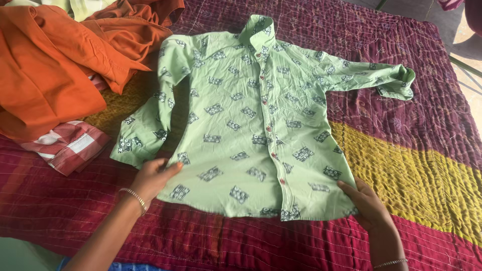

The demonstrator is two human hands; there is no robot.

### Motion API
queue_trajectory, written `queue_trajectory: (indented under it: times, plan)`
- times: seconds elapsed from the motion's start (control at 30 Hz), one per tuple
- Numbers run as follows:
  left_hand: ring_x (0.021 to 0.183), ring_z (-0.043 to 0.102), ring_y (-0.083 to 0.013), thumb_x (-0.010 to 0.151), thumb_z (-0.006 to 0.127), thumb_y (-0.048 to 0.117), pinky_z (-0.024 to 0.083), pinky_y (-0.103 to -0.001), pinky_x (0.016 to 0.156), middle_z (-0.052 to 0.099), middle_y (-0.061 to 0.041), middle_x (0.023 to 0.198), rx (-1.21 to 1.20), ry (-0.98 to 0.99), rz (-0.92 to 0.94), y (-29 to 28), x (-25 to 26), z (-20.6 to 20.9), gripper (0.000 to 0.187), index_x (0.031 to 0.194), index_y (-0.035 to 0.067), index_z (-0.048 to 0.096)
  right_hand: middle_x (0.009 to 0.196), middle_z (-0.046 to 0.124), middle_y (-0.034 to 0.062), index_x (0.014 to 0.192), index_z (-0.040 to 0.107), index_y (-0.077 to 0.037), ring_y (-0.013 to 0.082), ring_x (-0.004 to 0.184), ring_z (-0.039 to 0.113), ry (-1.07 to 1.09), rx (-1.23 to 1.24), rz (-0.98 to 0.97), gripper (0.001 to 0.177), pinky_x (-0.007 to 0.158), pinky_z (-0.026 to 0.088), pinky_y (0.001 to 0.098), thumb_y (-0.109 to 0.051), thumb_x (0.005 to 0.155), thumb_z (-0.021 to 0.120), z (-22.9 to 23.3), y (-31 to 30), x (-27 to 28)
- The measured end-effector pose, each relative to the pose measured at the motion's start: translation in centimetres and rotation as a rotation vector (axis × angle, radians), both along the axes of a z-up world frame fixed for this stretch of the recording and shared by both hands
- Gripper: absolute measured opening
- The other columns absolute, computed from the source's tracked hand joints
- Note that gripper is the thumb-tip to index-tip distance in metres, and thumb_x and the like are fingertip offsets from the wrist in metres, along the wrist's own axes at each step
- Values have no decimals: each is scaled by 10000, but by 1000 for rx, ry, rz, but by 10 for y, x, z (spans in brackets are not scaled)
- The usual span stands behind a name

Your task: The person lays a light blue shirt on a bed, buttons it from bottom to top, smooths it, and hangs it on a wall hook. Then the person lays a green patterned shirt on the bed, buttons it, and smooths it.

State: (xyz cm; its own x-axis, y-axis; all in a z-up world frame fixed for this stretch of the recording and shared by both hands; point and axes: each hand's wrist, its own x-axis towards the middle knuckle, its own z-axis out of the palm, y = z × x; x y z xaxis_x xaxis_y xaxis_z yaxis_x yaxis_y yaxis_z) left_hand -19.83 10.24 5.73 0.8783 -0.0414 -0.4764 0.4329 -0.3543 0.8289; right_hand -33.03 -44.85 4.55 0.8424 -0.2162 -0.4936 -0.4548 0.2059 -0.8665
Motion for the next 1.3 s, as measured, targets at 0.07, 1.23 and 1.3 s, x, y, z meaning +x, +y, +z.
queue_trajectory:
  times: [0.07, 1.23, 1.3]
  plan:
    - [632, 572, -143, 872, 765, 366, 462, -316, 595, 738, -81, 787, 106, 84, -51, 13, -13, 3, 360, 1032, 43, 771, 1028, 732, 201, 1313, 579, 32, 248, 857, 717, 65, -141, 28, 473, 774, 612, 430, -241, 934, 648, 8, 0, -10]
    - [1566, 128, -249, 951, 388, 439, 6, -565, 1240, 166, -44, 1700, 934, -691, -432, -250, 174, -48, 740, 1604, 122, 241, 1699, 230, 30, 1626, 276, -155, 223, 1579, 172, -415, -1434, 466, 638, 1264, 9, 550, -458, 1066, 230, -45, 139, 309]
    - [1567, 147, -249, 974, 372, 456, 12, -581, 1248, 183, -38, 1701, 925, -716, -400, -252, 186, -47, 723, 1612, 137, 254, 1702, 247, 49, 1622, 292, -146, 223, 1576, 195, -425, -1426, 449, 634, 1266, 28, 548, -459, 1074, 227, -44, 135, 327]
